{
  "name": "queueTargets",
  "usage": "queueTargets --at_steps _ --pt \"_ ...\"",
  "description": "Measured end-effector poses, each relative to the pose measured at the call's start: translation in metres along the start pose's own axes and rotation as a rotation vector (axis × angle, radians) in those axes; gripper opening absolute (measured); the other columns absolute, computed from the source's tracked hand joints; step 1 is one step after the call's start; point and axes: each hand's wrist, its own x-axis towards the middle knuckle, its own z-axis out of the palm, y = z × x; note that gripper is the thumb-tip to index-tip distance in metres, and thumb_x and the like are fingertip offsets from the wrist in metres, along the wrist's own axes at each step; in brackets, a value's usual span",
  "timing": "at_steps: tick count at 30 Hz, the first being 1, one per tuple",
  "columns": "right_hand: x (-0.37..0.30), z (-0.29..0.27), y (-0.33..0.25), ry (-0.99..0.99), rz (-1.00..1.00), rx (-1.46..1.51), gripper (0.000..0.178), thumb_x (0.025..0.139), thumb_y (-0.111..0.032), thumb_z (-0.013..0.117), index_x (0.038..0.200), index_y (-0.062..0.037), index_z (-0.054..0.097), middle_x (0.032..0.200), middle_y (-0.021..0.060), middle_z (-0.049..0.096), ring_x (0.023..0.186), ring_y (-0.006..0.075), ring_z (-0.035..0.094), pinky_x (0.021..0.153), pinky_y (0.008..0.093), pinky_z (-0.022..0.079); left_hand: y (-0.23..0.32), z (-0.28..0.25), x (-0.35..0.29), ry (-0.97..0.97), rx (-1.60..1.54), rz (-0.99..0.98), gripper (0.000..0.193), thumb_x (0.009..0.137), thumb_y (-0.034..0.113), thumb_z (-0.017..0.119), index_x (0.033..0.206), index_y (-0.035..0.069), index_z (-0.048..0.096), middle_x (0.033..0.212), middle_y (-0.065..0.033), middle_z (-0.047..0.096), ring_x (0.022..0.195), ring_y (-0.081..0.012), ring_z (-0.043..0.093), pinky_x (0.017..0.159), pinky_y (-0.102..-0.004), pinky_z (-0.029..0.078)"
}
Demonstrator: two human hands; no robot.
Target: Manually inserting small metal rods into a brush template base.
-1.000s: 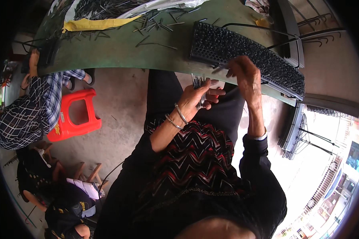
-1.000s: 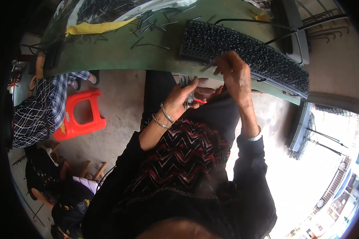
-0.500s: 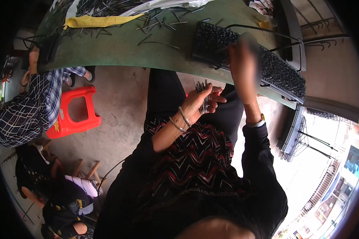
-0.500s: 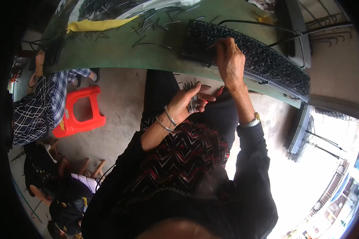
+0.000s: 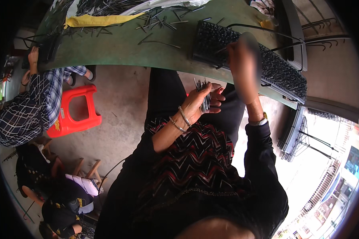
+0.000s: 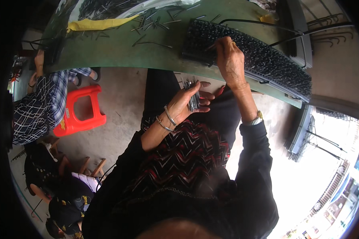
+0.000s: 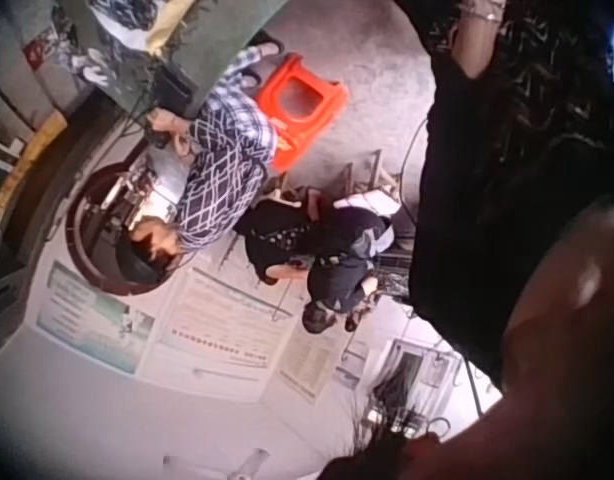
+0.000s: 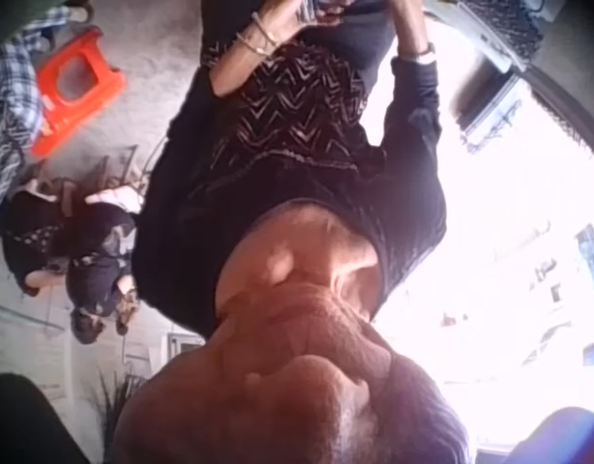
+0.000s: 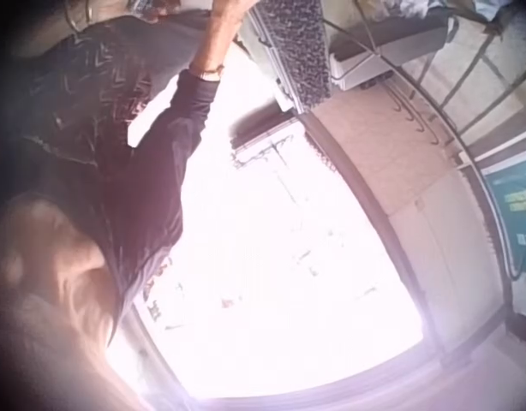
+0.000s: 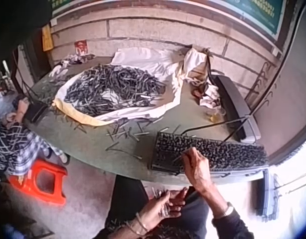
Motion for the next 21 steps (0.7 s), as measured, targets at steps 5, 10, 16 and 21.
queueTargets --at_steps 5,10,16,21 --pt "0.003 0.001 0.000 -0.061 -0.075 -0.018 0.006 0.086 -0.006 0.058 0.093 -0.0059 0.058 0.079 0.0126 0.060 0.072 0.0303 0.062 0.064 0.0379 0.050 -0.001 -0.004 0.002 -0.035 0.030 0.011 0.030 0.097 0.034 0.051 0.107 0.007 0.055 0.088 -0.0118 0.063 0.064 -0.0112 0.054 0.051 -0.0229 0.040" --pt "0.004 -0.001 -0.002 -0.128 -0.171 -0.067 0.010 0.084 -0.010 0.063 0.095 -0.0081 0.064 0.086 0.0084 0.061 0.077 0.0277 0.063 0.065 0.0361 0.050 -0.001 -0.004 0.001 -0.016 0.034 0.027 0.028 0.096 0.031 0.053 0.109 0.006 0.055 0.080 -0.0070 0.058 0.059 -0.0083 0.045 0.048 -0.0201 0.031" --pt "0.003 -0.004 -0.008 -0.100 -0.052 -0.098 0.014 0.082 -0.016 0.067 0.096 -0.0148 0.069 0.090 0.0051 0.061 0.078 0.0238 0.063 0.066 0.0333 0.051 -0.002 0.006 -0.001 0.087 0.017 0.126 0.030 0.095 0.032 0.055 0.104 0.003 0.060 0.081 -0.0034 0.062 0.061 -0.0070 0.046 0.046 -0.0188 0.029" --pt "0.003 -0.005 -0.012 -0.157 -0.030 -0.090 0.014 0.082 -0.016 0.068 0.095 -0.0165 0.070 0.093 0.0047 0.060 0.080 0.0234 0.062 0.069 0.0338 0.051 -0.004 -0.002 0.002 0.085 0.017 0.128 0.025 0.095 0.027 0.056 0.106 0.005 0.060 0.079 -0.0028 0.061 0.060 -0.0060 0.045 0.047 -0.0186 0.028"
